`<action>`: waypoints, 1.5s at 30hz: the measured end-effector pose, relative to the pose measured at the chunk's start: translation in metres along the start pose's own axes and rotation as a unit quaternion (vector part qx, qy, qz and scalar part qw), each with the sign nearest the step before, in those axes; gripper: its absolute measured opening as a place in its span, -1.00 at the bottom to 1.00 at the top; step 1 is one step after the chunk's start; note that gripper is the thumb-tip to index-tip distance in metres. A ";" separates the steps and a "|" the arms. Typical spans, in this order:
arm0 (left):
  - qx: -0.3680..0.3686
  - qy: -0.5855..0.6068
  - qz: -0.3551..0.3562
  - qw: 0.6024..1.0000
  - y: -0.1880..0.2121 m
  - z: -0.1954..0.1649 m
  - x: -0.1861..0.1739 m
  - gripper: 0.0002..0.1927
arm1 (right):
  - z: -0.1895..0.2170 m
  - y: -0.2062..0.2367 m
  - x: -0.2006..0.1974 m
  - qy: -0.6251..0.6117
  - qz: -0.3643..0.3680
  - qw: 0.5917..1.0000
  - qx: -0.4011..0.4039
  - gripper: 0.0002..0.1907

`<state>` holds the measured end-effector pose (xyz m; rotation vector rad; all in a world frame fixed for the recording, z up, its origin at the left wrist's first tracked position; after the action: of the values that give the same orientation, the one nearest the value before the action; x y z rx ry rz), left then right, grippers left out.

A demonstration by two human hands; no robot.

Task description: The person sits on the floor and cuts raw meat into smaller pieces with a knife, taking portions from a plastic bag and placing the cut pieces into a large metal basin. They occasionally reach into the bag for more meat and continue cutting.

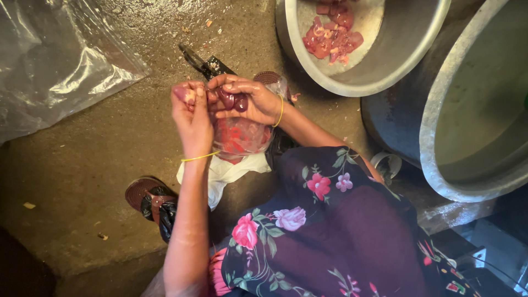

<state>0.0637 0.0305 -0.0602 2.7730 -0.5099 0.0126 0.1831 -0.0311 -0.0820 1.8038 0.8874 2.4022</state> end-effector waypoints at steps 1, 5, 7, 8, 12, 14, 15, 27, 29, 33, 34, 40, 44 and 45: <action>-0.009 0.035 -0.007 0.999 -0.001 0.003 0.002 -0.96 | -0.001 0.000 0.003 -0.015 0.014 1.000 0.000 -0.64; -0.010 0.109 -0.027 0.994 -0.003 0.007 0.004 -0.87 | 0.000 0.000 0.009 -0.016 0.043 0.999 -0.007 -0.60; -0.002 0.105 -0.021 0.994 -0.003 0.006 0.002 -0.81 | 0.002 0.000 0.008 0.010 0.037 0.999 -0.015 -0.58; -0.003 0.098 -0.012 0.995 -0.002 0.006 0.001 -0.78 | 0.003 -0.001 0.006 0.021 0.029 0.999 -0.020 -0.57; 0.004 0.050 -0.015 0.999 -0.004 0.013 -0.005 -0.71 | 0.007 -0.003 0.002 0.124 -0.010 0.991 -0.057 -0.60; 0.012 0.018 -0.026 0.999 -0.007 0.018 -0.004 -0.73 | 0.012 -0.006 0.005 0.235 -0.025 0.967 -0.096 -0.63; 0.016 0.003 -0.031 0.999 -0.008 0.020 -0.004 -0.74 | 0.014 -0.006 0.006 0.290 -0.033 0.950 -0.115 -0.64; -0.193 0.227 0.004 0.955 -0.004 0.050 0.010 -0.85 | 0.023 -0.020 -0.015 0.370 -0.087 0.915 -0.138 -0.76; -0.211 0.183 -0.008 0.960 -0.009 0.048 0.002 -0.84 | 0.030 -0.019 -0.022 0.362 -0.111 0.917 -0.127 -0.78; -0.168 0.173 0.014 0.970 -0.022 0.031 -0.003 -0.82 | 0.045 -0.021 -0.024 0.293 -0.091 0.944 -0.120 -0.79; -0.154 0.165 0.022 0.974 -0.026 0.027 -0.003 -0.81 | 0.051 -0.024 -0.021 0.296 -0.076 0.942 -0.137 -0.79; -0.115 0.170 0.026 0.978 -0.042 0.015 -0.001 -0.76 | 0.069 -0.044 -0.011 0.296 -0.033 0.938 -0.179 -0.74; -0.080 0.144 0.018 0.986 -0.054 0.006 -0.004 -0.77 | 0.078 -0.055 0.000 0.346 -0.029 0.915 -0.205 -0.76; -0.067 0.137 0.016 0.988 -0.056 0.002 -0.005 -0.77 | 0.080 -0.057 0.004 0.352 -0.019 0.912 -0.212 -0.76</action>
<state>0.0788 0.0811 -0.0801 2.5759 -0.4641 0.3501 0.2342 0.0530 -0.0893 0.7617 0.3319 2.9456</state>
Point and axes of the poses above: each hand's wrist, its own y-axis away from the middle knuckle, its own x-axis out of the palm, z = x × y, the point moved 8 cm from there along -y, towards the middle knuckle, and after that the axes turned 5 degrees about -y, right-handed, at the moved point
